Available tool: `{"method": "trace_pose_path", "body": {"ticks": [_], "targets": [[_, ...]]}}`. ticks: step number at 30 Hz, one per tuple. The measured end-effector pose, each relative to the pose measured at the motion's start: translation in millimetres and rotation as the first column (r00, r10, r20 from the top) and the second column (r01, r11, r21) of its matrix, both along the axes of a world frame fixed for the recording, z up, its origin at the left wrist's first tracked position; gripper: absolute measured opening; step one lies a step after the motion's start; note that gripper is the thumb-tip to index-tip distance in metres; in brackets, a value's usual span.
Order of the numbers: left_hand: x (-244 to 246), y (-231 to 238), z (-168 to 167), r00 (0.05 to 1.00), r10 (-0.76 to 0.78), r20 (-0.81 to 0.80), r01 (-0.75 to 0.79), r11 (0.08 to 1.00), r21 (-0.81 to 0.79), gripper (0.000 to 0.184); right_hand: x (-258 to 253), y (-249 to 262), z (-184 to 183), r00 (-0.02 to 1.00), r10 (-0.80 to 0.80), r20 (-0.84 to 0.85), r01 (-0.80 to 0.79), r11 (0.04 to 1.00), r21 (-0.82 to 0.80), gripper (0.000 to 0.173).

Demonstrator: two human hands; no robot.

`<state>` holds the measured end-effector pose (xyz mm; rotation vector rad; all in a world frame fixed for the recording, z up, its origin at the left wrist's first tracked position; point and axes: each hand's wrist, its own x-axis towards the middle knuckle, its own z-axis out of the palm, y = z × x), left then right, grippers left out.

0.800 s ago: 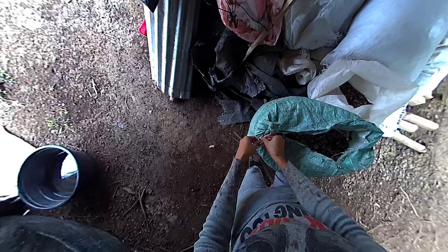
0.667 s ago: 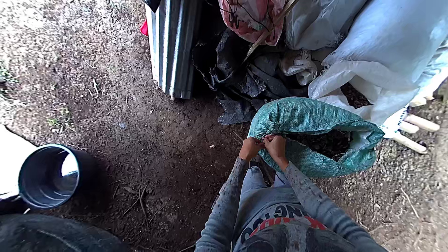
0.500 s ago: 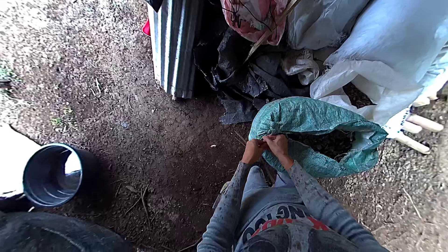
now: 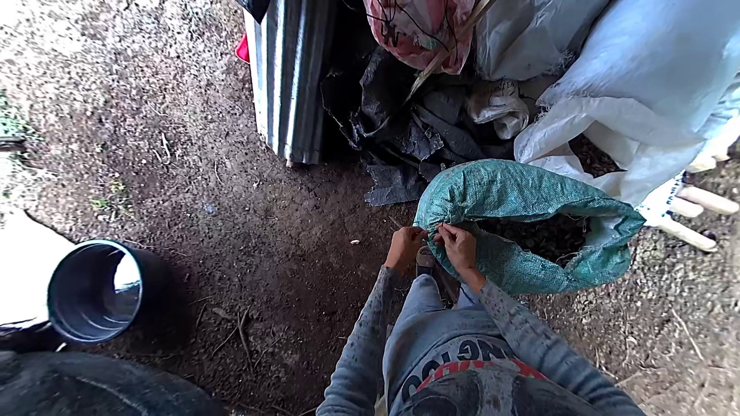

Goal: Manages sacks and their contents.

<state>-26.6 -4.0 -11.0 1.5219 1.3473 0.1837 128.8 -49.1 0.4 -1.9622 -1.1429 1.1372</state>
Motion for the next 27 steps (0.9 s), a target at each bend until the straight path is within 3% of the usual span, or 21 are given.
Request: {"method": "trace_pose_path", "body": {"ticks": [4,7,9,11,13,17,22,27], "targets": [[-17.0,-6.3,1.3,0.999,-0.023,0.043,0.024,0.999,-0.030,0.032,7.1,13.3,8.6,0.995,0.054,-0.087,-0.069,0.980,-0.187,0.025],[-45.5,-11.2,-3.0,0.999,0.026,-0.024,-0.029,0.990,-0.141,0.035,5.9,14.8,1.1,0.993,-0.007,-0.119,-0.017,0.980,-0.201,0.023],[-67.7,-13.9,-3.1,0.974,0.172,-0.151,-0.183,0.981,-0.065,0.036,4.1,14.9,0.2,0.989,-0.031,-0.141,0.002,0.980,-0.198,0.022],[-71.7,-10.8,3.6,0.925,0.310,-0.222,-0.290,0.950,0.118,0.035,4.6,15.5,0.2,0.987,-0.030,-0.155,0.000,0.982,-0.190,0.022],[-50.6,-3.1,20.9,0.948,0.273,-0.164,-0.250,0.957,0.146,0.038,5.8,15.3,-1.2,0.988,-0.011,-0.153,-0.016,0.985,-0.172,0.022],[14.2,14.4,25.2,1.000,-0.007,-0.013,0.005,0.991,-0.135,0.059,5.0,13.7,6.1,0.997,0.064,-0.036,-0.069,0.981,-0.181,0.023],[38.8,17.9,3.3,0.963,0.129,0.238,-0.036,0.932,-0.360,0.045,4.0,10.4,16.7,0.979,0.146,0.141,-0.131,0.985,-0.115,0.019],[25.7,14.7,0.4,0.954,0.161,0.254,-0.084,0.953,-0.290,0.031,0.5,-5.8,-0.3,0.962,0.208,0.175,-0.229,0.967,0.109,0.015]]}}
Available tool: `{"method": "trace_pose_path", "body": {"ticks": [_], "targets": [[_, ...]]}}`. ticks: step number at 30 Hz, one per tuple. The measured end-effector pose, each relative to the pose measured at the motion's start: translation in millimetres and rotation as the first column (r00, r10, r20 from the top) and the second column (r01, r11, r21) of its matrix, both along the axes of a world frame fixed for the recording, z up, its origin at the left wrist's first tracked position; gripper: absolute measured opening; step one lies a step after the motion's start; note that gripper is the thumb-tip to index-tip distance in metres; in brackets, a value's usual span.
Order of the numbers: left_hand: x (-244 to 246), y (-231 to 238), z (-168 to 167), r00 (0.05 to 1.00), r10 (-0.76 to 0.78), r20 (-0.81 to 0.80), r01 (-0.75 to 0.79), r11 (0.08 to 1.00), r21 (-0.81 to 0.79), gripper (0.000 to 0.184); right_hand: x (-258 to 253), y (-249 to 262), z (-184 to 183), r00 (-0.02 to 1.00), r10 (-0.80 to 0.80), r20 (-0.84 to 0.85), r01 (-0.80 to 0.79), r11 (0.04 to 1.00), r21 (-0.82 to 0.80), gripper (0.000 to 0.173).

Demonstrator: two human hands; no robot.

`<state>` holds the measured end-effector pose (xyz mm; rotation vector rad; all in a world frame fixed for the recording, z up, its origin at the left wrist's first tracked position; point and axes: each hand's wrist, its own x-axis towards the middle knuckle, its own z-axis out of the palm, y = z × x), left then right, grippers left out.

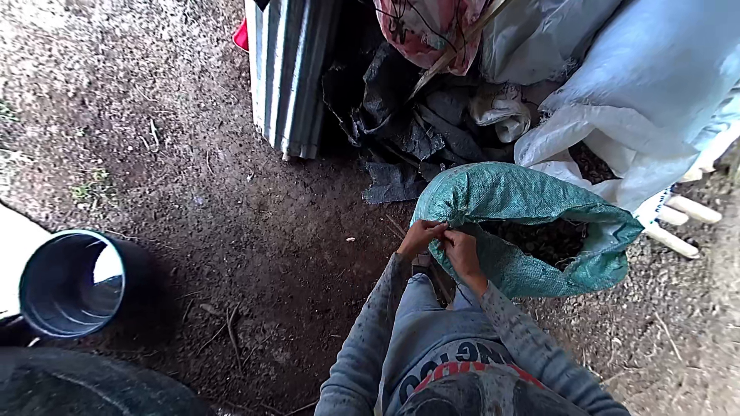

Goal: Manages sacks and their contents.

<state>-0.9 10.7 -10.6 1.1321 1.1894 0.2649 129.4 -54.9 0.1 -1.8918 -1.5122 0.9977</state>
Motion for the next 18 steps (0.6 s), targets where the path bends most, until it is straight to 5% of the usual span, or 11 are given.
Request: {"method": "trace_pose_path", "body": {"ticks": [5,11,14,18], "targets": [[0.2,4.1,6.8,0.991,-0.056,-0.123,0.076,0.983,0.165,0.032,4.2,-21.1,-4.9,0.998,-0.058,0.012,0.055,0.980,0.192,0.021],[8.1,-1.8,2.1,0.990,0.139,0.029,-0.134,0.984,-0.115,0.024,13.0,-6.4,6.1,0.963,-0.247,-0.104,0.222,0.952,-0.209,0.017],[9.1,-2.9,8.2,0.968,0.249,0.035,-0.234,0.944,-0.233,0.021,14.9,4.8,-3.7,0.975,-0.219,-0.032,0.209,0.961,-0.182,0.015],[7.2,-5.9,5.0,0.935,0.352,0.033,-0.340,0.921,-0.190,0.011,5.0,6.1,-11.0,0.958,-0.264,0.117,0.275,0.957,-0.095,0.016]]}}
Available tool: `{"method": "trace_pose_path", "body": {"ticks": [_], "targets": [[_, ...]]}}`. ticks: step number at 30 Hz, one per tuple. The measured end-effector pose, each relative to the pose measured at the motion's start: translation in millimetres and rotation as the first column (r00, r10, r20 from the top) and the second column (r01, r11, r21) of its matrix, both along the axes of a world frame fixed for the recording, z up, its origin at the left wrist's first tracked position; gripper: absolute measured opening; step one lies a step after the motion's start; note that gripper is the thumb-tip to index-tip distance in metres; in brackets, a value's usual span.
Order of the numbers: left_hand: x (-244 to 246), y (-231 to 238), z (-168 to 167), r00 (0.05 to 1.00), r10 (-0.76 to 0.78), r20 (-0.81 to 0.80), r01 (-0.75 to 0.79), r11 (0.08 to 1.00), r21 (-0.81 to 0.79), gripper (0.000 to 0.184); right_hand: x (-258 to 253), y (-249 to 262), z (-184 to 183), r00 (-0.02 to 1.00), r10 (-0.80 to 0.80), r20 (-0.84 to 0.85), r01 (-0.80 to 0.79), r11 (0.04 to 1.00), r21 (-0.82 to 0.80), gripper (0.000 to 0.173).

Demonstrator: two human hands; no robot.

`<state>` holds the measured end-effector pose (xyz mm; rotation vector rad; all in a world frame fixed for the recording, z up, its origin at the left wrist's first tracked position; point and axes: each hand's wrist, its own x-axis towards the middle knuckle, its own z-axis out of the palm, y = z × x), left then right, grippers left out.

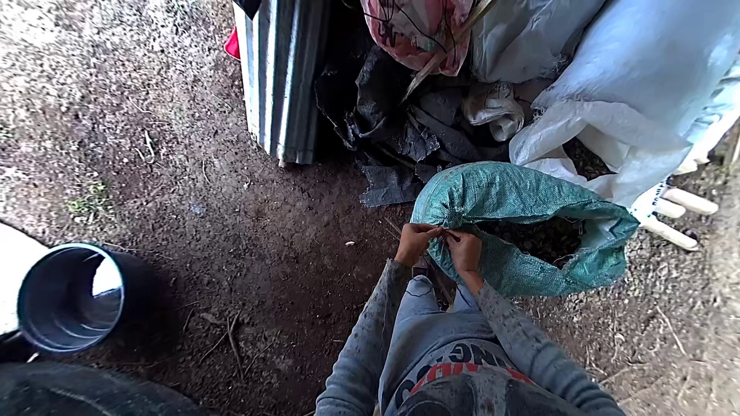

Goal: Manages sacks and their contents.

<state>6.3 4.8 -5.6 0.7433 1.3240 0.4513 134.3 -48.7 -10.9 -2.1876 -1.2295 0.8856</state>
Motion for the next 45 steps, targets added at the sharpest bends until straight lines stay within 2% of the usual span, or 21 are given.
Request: {"method": "trace_pose_path", "body": {"ticks": [4,8,10,14,21,26,29,31,35,38,40,42,45], "targets": [[-1.1,-0.4,1.9,0.999,-0.021,-0.030,0.021,1.000,0.003,0.010,-10.3,-6.0,-12.8,0.997,-0.054,0.053,0.041,0.976,0.214,0.010],[1.5,1.7,1.8,0.974,-0.164,-0.155,0.175,0.983,0.059,0.021,-8.3,-5.9,-24.5,0.993,-0.113,0.026,0.097,0.931,0.351,0.006],[3.4,4.2,4.3,0.942,-0.246,-0.228,0.266,0.962,0.065,0.027,-5.5,-6.7,-28.4,0.994,-0.097,0.045,0.071,0.917,0.393,0.005],[3.7,9.0,7.1,0.916,-0.323,-0.239,0.339,0.941,0.027,0.023,-0.6,-9.0,-32.8,0.996,-0.046,0.075,0.007,0.894,0.447,0.007],[3.7,13.2,11.2,0.945,-0.296,-0.140,0.289,0.955,-0.068,0.015,5.0,-10.7,-16.1,1.000,0.020,-0.014,-0.014,0.928,0.373,0.012],[4.5,7.7,5.9,0.986,-0.166,-0.013,0.164,0.983,-0.086,0.012,9.5,-9.3,-5.6,0.984,0.038,-0.173,0.016,0.955,0.296,0.019],[6.7,3.3,4.1,0.994,-0.109,0.016,0.110,0.988,-0.107,0.010,8.8,-7.6,-1.8,0.990,0.017,-0.143,0.016,0.973,0.230,0.021],[8.5,0.5,2.3,0.995,-0.098,-0.016,0.096,0.991,-0.093,0.011,6.4,-7.9,1.4,0.993,0.010,-0.118,0.015,0.978,0.207,0.020],[6.8,-3.3,-1.4,0.985,-0.129,-0.113,0.136,0.989,0.053,0.012,7.6,-7.9,11.2,0.984,-0.014,-0.177,0.034,0.993,0.110,0.019],[0.0,-1.1,3.5,0.968,-0.176,-0.176,0.200,0.971,0.130,0.014,21.9,-5.3,16.7,0.972,0.146,-0.182,-0.141,0.989,0.038,0.022],[-0.7,0.2,6.1,0.964,-0.195,-0.181,0.220,0.966,0.135,0.013,29.4,-8.1,8.6,0.962,0.253,-0.103,-0.241,0.964,0.112,0.021],[-1.5,3.6,6.8,0.955,-0.220,-0.198,0.250,0.957,0.144,0.013,33.6,-10.7,2.3,0.953,0.291,-0.084,-0.271,0.944,0.189,0.023],[-3.8,6.3,7.4,0.938,-0.252,-0.238,0.296,0.939,0.172,0.015,32.8,-11.1,14.7,0.936,0.306,-0.175,-0.298,0.952,0.068,0.030]]}}
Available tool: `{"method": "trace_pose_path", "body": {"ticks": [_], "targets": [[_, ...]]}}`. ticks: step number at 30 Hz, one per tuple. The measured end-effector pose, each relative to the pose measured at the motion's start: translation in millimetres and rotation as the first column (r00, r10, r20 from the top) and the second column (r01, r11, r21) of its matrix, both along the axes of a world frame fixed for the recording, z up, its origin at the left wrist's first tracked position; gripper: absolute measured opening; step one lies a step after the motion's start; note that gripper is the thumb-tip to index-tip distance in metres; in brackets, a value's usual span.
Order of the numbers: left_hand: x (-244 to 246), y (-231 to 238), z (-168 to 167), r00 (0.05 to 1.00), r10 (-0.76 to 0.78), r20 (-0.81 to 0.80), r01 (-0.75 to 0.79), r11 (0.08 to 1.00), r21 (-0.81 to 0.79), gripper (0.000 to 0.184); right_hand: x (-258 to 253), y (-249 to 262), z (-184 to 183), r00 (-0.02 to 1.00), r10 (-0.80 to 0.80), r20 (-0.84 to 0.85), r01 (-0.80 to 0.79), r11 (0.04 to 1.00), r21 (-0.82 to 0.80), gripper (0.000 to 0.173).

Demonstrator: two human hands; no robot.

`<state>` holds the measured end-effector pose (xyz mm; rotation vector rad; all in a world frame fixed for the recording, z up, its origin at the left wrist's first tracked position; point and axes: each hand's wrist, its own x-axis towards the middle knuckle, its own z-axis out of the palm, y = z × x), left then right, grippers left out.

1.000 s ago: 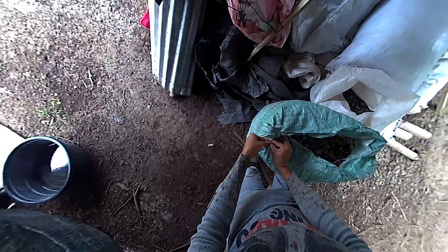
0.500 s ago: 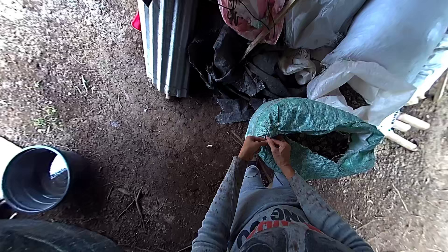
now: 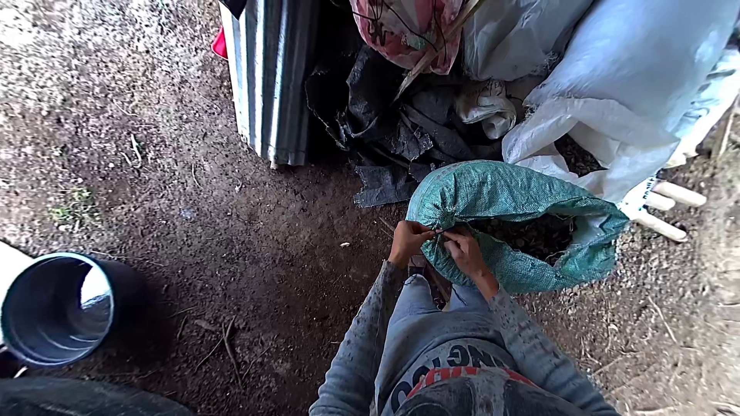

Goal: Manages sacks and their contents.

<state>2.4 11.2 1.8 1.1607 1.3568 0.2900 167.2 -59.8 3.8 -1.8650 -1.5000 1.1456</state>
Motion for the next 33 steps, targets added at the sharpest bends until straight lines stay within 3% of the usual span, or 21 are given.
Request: {"method": "trace_pose_path", "body": {"ticks": [3,8,11,13,18,23,26,30,33], "targets": [[1.4,0.8,0.6,0.999,-0.036,-0.019,0.037,0.999,0.026,0.015,-8.0,2.8,5.4,0.998,0.045,0.036,-0.043,0.998,-0.055,0.032],[-2.5,6.1,6.0,0.996,-0.085,-0.032,0.086,0.996,0.026,0.016,-12.1,0.8,2.6,0.999,-0.028,-0.032,0.026,0.998,-0.059,0.025],[-1.8,7.0,8.1,0.998,-0.043,0.046,0.046,0.997,-0.068,0.010,-7.1,2.1,9.2,0.997,-0.006,-0.076,-0.008,0.984,-0.176,0.029],[-0.6,9.7,9.4,0.996,0.001,0.095,0.016,0.983,-0.184,0.008,-4.2,3.4,6.3,1.000,0.006,-0.015,-0.009,0.982,-0.191,0.030],[-1.3,13.7,1.2,0.988,0.067,0.136,-0.019,0.946,-0.325,0.007,-9.4,7.9,-11.3,0.981,-0.187,0.045,0.189,0.980,-0.065,0.021],[1.4,12.6,7.0,0.998,-0.053,0.034,0.060,0.966,-0.252,0.016,-20.2,7.3,-16.9,0.935,-0.353,-0.040,0.352,0.936,-0.022,0.015],[3.8,13.1,8.8,0.994,-0.113,0.001,0.110,0.972,-0.205,0.014,-19.7,8.2,-16.9,0.926,-0.372,-0.057,0.374,0.927,0.020,0.014],[4.8,4.7,3.5,0.998,-0.022,0.057,0.030,0.990,-0.136,0.011,-12.7,4.3,-16.5,0.949,-0.314,-0.031,0.316,0.946,0.069,0.013],[3.6,-1.9,-2.2,0.998,0.024,0.061,-0.020,0.997,-0.069,0.014,-8.7,-12.6,-21.3,0.958,-0.279,0.064,0.247,0.920,0.304,0.020]]}}
